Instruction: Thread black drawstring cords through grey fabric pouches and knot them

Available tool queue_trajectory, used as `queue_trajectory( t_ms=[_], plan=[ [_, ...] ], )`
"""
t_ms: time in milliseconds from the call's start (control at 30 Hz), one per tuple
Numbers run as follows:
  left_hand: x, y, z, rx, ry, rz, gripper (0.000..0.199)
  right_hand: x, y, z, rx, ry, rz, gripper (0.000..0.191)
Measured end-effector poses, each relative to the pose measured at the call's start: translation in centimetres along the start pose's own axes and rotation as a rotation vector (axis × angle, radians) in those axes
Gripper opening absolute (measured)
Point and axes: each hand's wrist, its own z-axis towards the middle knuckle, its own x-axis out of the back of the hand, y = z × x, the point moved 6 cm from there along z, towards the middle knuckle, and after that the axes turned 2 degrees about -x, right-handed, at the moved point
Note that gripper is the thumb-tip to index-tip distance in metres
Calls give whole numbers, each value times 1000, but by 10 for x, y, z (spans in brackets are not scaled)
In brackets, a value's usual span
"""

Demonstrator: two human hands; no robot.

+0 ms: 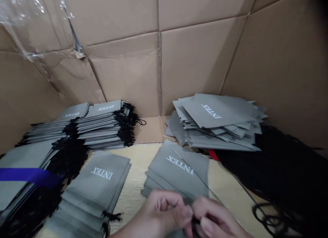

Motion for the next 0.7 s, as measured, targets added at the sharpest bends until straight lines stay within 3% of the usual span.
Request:
queue_trajectory(
  t_ms=[100,233,333,533,700],
  plan=[
    [12,9,5,-29,89,94,49,2,4,9,34,-21,-33,38],
    [42,13,13,-96,280,277,45,18,18,14,-125,150,106,35],
    [54,17,16,-178,362,417,37,21,21,14,-164,205,143,33],
    [47,10,19,-164,296,453,26,10,27,12,-176,191,101,33],
    [37,-1,21,-102,139,365,32,5,33,10,-167,235,108,52]
  ],
)
